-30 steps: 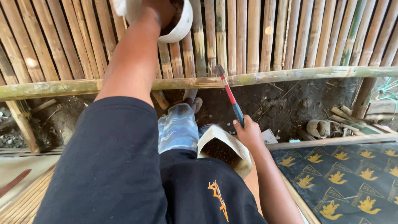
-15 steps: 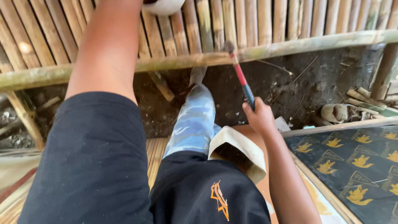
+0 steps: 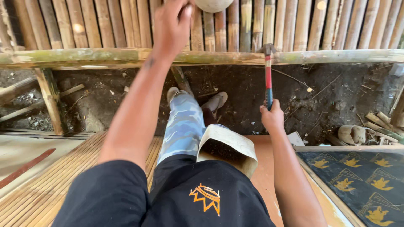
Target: The person hammers nails into a bamboo structure using a hammer. They repeatedly pick up nails from a container and drive them into the bamboo frame.
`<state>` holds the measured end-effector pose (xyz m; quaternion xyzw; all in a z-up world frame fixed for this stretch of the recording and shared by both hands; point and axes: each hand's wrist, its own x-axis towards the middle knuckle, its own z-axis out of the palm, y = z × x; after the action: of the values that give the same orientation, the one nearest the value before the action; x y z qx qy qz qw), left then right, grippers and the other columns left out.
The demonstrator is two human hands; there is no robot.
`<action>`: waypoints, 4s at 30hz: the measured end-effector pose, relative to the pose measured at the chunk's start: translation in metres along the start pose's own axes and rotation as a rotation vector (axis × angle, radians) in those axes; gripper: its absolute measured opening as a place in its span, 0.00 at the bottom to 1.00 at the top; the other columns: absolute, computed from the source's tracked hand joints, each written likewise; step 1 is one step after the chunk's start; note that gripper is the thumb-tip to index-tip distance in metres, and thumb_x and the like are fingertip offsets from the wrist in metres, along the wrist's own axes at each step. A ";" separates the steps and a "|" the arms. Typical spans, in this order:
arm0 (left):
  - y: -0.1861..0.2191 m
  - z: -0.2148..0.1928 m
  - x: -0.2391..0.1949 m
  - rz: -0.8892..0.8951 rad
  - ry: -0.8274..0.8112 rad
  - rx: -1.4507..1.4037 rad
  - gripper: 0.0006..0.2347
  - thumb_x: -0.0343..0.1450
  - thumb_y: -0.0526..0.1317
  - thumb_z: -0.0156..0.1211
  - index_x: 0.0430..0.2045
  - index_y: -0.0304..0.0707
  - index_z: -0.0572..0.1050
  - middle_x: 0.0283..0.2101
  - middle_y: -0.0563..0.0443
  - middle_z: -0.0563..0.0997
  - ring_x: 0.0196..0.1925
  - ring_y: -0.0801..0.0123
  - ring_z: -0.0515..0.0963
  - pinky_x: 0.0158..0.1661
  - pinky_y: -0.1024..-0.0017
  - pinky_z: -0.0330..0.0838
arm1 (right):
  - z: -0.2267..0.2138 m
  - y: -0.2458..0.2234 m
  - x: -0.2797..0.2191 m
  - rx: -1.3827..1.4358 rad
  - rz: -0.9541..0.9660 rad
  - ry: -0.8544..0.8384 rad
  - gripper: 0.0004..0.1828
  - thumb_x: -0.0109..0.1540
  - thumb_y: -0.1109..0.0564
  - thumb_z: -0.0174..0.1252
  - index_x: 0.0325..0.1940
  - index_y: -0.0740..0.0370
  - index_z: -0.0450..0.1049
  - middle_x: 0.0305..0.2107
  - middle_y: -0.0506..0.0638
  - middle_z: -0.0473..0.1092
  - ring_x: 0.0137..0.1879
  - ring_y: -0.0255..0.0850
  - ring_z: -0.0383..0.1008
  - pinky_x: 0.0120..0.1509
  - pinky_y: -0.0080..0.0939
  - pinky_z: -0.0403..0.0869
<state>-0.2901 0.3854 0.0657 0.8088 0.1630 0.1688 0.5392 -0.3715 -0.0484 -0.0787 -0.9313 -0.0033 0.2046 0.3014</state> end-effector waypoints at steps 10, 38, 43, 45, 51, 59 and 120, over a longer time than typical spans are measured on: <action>-0.174 -0.053 -0.124 -0.509 -0.095 -0.099 0.07 0.75 0.34 0.55 0.41 0.26 0.76 0.34 0.41 0.83 0.30 0.67 0.85 0.32 0.71 0.79 | 0.061 -0.147 -0.087 0.533 0.156 -0.098 0.18 0.73 0.46 0.47 0.51 0.65 0.68 0.22 0.46 0.65 0.23 0.32 0.65 0.26 0.37 0.68; -0.237 -0.004 -0.115 0.107 -0.072 -0.045 0.05 0.72 0.33 0.67 0.33 0.47 0.86 0.35 0.58 0.87 0.41 0.72 0.82 0.51 0.71 0.77 | 0.123 -0.233 -0.151 0.622 -0.345 0.000 0.18 0.74 0.46 0.44 0.46 0.65 0.65 0.26 0.44 0.67 0.28 0.31 0.67 0.33 0.35 0.70; -0.237 -0.003 -0.116 0.132 -0.033 0.035 0.03 0.70 0.34 0.69 0.33 0.45 0.86 0.37 0.55 0.87 0.45 0.68 0.83 0.52 0.70 0.75 | 0.147 -0.228 -0.135 0.347 -0.209 -0.024 0.19 0.72 0.45 0.47 0.45 0.66 0.66 0.23 0.44 0.66 0.26 0.31 0.66 0.31 0.34 0.67; -0.239 -0.004 -0.114 0.191 -0.020 0.051 0.03 0.70 0.34 0.69 0.34 0.45 0.86 0.39 0.55 0.87 0.46 0.68 0.83 0.54 0.69 0.75 | 0.157 -0.229 -0.117 0.044 -0.069 -0.068 0.19 0.72 0.45 0.49 0.46 0.66 0.67 0.22 0.45 0.66 0.27 0.34 0.66 0.32 0.36 0.66; -0.246 0.000 -0.115 0.159 -0.053 0.093 0.03 0.69 0.35 0.69 0.32 0.45 0.86 0.38 0.56 0.88 0.46 0.66 0.83 0.54 0.66 0.74 | 0.151 -0.222 -0.155 0.960 -0.539 0.125 0.18 0.71 0.45 0.53 0.51 0.63 0.64 0.29 0.49 0.67 0.32 0.37 0.67 0.37 0.41 0.71; -0.251 0.004 -0.111 -0.062 -0.140 -0.277 0.04 0.72 0.32 0.65 0.35 0.41 0.86 0.42 0.52 0.84 0.49 0.67 0.81 0.53 0.70 0.81 | 0.173 -0.191 -0.116 0.184 -0.039 0.020 0.16 0.72 0.47 0.49 0.39 0.63 0.67 0.17 0.44 0.65 0.21 0.35 0.67 0.26 0.37 0.66; -0.361 -0.235 -0.173 0.066 0.093 1.017 0.31 0.65 0.40 0.78 0.64 0.33 0.72 0.67 0.38 0.75 0.73 0.45 0.67 0.72 0.49 0.51 | 0.233 -0.188 -0.129 0.850 0.094 0.124 0.21 0.70 0.41 0.53 0.40 0.63 0.66 0.24 0.46 0.63 0.27 0.35 0.62 0.31 0.37 0.64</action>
<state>-0.5788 0.6319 -0.2014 0.9653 0.2227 0.1210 0.0639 -0.5565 0.2190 -0.0950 -0.7340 0.1418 0.1449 0.6482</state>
